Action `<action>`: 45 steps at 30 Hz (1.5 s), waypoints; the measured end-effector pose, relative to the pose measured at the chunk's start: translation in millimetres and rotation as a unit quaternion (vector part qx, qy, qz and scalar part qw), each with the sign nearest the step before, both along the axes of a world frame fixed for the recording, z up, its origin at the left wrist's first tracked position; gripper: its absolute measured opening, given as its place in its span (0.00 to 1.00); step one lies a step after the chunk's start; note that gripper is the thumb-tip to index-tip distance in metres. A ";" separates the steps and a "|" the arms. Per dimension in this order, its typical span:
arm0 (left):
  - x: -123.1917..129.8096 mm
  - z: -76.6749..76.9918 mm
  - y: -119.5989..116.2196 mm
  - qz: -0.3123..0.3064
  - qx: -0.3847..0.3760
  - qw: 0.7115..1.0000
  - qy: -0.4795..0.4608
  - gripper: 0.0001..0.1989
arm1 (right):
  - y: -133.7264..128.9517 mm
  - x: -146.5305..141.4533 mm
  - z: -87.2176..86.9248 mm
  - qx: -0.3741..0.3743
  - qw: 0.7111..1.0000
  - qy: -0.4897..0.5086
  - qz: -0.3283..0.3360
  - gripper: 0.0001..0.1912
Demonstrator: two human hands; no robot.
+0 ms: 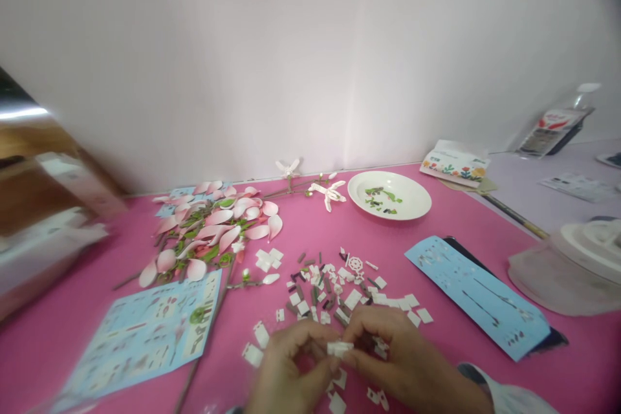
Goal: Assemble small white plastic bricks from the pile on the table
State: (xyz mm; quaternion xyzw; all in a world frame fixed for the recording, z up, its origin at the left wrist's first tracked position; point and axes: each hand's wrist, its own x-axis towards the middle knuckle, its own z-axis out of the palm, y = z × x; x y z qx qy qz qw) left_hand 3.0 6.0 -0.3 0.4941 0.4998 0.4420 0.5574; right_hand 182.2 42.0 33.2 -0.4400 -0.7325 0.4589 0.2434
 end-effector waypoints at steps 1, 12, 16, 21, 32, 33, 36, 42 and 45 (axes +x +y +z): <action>-0.2 -0.2 0.0 -0.001 0.003 1.000 0.002 0.05 | 0.0 -0.3 -0.9 0.005 1.000 -0.008 -0.001 0.06; -2.5 -1.4 0.3 0.008 -0.003 1.000 0.013 0.06 | -0.3 -0.5 -4.6 0.055 0.998 -0.027 0.005 0.08; -2.3 0.3 0.6 0.009 0.011 0.999 0.032 0.05 | 0.6 0.4 -4.7 0.067 0.997 -0.022 0.007 0.08; -1.8 1.5 -0.2 0.001 0.035 0.998 0.042 0.04 | -0.8 -0.6 -6.2 0.061 0.998 -0.020 -0.004 0.05; -3.8 -1.3 -4.2 -0.020 0.093 0.991 0.092 0.03 | -6.7 -2.0 -3.8 0.100 0.995 -0.004 0.004 0.05; -3.6 -0.5 -4.0 -0.021 0.091 0.991 0.091 0.03 | -6.6 -2.2 -3.1 0.096 0.995 -0.005 0.004 0.05; -2.9 2.3 -3.0 -0.014 0.062 0.996 0.065 0.04 | -4.8 -2.3 -0.8 0.070 0.998 -0.003 0.004 0.07; -6.2 8.7 -1.6 0.042 0.014 0.999 0.002 0.05 | 3.0 6.2 1.5 0.061 0.997 0.016 -0.041 0.09; -7.9 14.5 1.8 0.063 -0.050 0.994 -0.072 0.04 | 4.6 9.9 1.5 0.107 0.993 -0.052 -0.022 0.08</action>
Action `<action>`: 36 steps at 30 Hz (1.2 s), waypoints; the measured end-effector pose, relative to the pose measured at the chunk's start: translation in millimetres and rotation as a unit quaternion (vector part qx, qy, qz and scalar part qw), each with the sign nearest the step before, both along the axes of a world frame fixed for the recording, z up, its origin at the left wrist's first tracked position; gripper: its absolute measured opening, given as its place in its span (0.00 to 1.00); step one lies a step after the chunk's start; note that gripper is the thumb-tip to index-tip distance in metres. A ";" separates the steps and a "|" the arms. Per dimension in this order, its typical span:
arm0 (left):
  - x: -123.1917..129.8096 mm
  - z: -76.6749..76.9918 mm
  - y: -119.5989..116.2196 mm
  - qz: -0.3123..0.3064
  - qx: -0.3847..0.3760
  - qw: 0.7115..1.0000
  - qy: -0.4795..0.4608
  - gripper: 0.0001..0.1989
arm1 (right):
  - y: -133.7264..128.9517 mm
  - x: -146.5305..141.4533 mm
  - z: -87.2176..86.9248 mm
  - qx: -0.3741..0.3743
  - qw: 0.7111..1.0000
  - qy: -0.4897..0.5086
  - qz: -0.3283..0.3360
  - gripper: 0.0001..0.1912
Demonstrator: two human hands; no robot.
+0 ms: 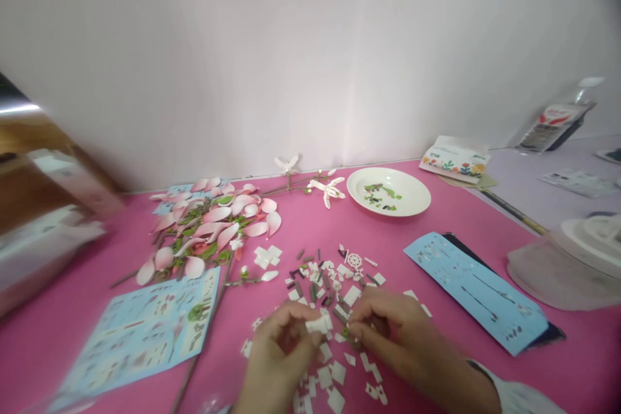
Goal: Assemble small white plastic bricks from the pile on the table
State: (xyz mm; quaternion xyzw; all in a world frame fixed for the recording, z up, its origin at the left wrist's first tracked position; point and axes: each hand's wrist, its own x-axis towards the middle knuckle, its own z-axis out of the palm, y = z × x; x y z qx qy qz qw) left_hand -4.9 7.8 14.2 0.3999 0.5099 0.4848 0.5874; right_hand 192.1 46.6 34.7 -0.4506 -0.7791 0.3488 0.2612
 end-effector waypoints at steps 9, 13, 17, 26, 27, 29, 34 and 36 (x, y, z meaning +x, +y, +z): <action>0.5 4.2 6.4 0.055 -0.046 0.995 -0.071 0.14 | -7.6 -6.9 -10.6 0.074 0.970 -0.207 0.101 0.09; 1.0 6.1 6.3 0.036 -0.049 0.998 -0.033 0.08 | -8.2 -6.8 -15.2 0.085 0.973 -0.196 0.089 0.10; 2.3 6.3 6.1 0.016 -0.044 0.997 -0.056 0.08 | -7.4 -8.3 -12.5 0.066 0.991 -0.104 0.047 0.08; 6.1 9.0 4.6 -0.041 -0.067 0.995 -0.066 0.16 | -6.4 -10.5 2.2 -0.223 0.958 0.179 -0.024 0.05; 6.8 9.9 4.7 -0.046 -0.070 0.994 -0.066 0.18 | -6.3 -10.5 2.5 -0.247 0.948 0.197 -0.024 0.06; 8.2 11.1 5.0 -0.050 -0.078 0.993 -0.066 0.20 | -5.9 -10.4 2.7 -0.258 0.942 0.215 -0.024 0.07; 11.1 10.0 5.5 -0.064 -0.085 0.991 -0.078 0.22 | -5.4 -10.8 2.0 -0.217 0.953 0.208 -0.025 0.09; 11.2 9.0 5.4 -0.074 -0.079 0.991 -0.085 0.21 | -5.7 -11.3 1.3 -0.225 0.952 0.207 -0.024 0.10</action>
